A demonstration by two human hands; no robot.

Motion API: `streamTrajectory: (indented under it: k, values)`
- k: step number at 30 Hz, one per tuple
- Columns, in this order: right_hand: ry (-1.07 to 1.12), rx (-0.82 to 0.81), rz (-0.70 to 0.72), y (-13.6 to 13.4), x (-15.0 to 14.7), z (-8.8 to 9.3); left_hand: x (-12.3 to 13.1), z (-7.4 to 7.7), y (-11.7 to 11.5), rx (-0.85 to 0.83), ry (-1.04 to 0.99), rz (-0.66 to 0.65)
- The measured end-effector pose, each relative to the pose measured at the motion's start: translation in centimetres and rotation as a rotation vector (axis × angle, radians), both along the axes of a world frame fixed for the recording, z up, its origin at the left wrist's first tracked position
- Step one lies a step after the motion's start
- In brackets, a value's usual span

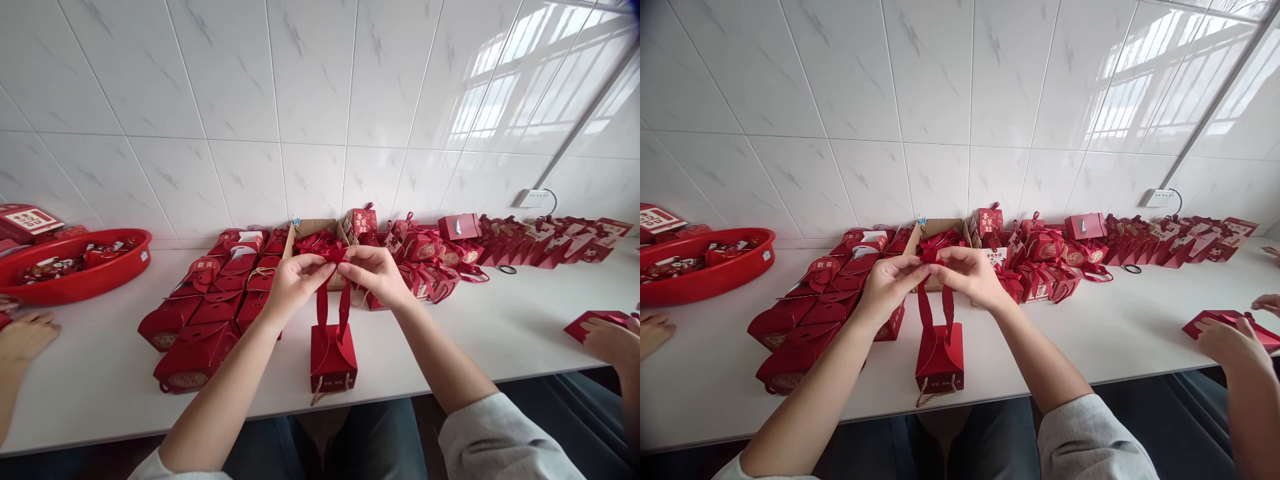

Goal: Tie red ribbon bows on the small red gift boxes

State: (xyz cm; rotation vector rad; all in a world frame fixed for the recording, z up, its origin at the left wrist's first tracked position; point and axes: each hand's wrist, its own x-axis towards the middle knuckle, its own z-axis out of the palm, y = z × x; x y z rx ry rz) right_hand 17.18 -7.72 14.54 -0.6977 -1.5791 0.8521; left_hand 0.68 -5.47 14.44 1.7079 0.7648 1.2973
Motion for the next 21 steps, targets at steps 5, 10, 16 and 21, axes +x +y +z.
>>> streamTrajectory:
  k: [5, 10, 16, 21]
  values:
    - [-0.054, 0.059, -0.071, 0.3, 0.0, 0.0, -0.1, 0.0, 0.1, -0.012, 0.022, -0.061]
    - [-0.216, 0.113, 0.072, 0.6, 1.2, -0.2, -0.9, -0.2, 0.7, -0.088, 0.132, -0.218]
    - [-0.666, 0.684, -0.149, 0.7, 2.0, -0.4, -1.4, -0.7, 1.3, -0.167, 0.122, -0.197]
    - [-0.782, 0.88, -0.289, 0.9, 2.0, -0.5, -1.3, -1.1, 1.5, -0.194, 0.058, -0.198]
